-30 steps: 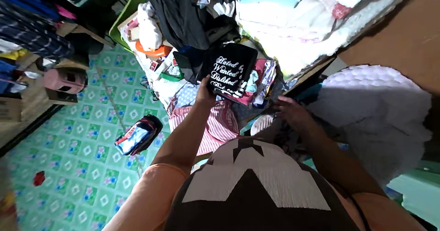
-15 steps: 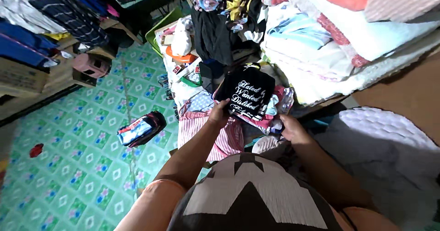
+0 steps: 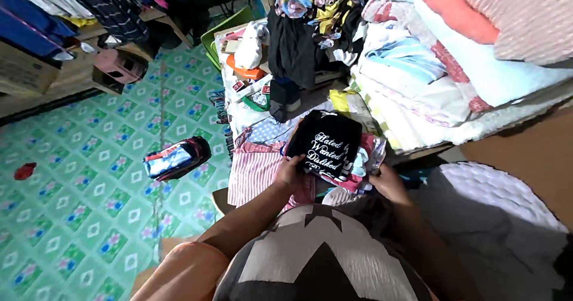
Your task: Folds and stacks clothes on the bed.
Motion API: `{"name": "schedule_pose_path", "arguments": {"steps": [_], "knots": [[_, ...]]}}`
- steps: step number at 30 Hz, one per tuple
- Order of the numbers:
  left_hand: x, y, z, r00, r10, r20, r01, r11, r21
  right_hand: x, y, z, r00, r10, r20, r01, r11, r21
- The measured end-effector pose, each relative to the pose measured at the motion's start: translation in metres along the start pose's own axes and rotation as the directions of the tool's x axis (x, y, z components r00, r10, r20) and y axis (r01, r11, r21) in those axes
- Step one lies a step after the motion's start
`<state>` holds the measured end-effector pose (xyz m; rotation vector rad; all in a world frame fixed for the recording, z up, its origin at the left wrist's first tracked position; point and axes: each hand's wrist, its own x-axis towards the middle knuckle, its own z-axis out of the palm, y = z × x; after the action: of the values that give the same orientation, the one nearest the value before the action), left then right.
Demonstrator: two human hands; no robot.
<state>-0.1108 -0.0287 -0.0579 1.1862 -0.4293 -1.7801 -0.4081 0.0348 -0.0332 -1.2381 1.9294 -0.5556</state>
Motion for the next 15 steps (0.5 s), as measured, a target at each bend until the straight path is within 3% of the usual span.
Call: {"name": "schedule_pose_path", "arguments": {"steps": [2,4,6,7,8,10,12,15], "knots": [[-0.003,0.002,0.002,1.0,-0.004,-0.002,0.004,1.0,-0.008,0.0,-0.016,-0.015,0.967,-0.092,-0.237,0.109,0.992,0.058],[-0.004,0.0,0.001,1.0,-0.001,-0.002,0.001,1.0,-0.025,0.008,-0.04,-0.024,0.949,-0.068,-0.308,0.194,0.896,0.4],[-0.004,-0.002,0.0,1.0,0.009,-0.001,-0.009,0.999,-0.047,0.023,-0.069,-0.024,0.983,0.044,-0.181,0.12,0.589,0.799],[-0.004,-0.002,-0.001,1.0,0.012,-0.003,-0.012,0.999,-0.053,0.03,-0.082,-0.023,0.988,0.128,-0.09,0.027,0.427,0.904],[-0.005,-0.003,-0.001,1.0,0.014,0.0,-0.014,0.999,-0.047,0.037,-0.092,-0.021,0.973,0.228,-0.027,-0.042,0.295,0.954],[-0.006,-0.003,-0.002,1.0,0.023,0.004,-0.023,0.999,-0.037,0.049,-0.103,-0.017,0.925,0.379,0.017,-0.074,0.136,0.988],[-0.006,-0.005,-0.005,0.999,0.025,0.02,-0.025,0.999,-0.04,0.058,-0.101,-0.013,0.896,0.439,0.064,-0.107,0.074,0.991],[-0.003,-0.008,-0.009,0.999,0.033,0.028,-0.032,0.998,-0.047,0.067,-0.096,-0.011,0.885,0.459,0.076,-0.122,0.072,0.99]]}}
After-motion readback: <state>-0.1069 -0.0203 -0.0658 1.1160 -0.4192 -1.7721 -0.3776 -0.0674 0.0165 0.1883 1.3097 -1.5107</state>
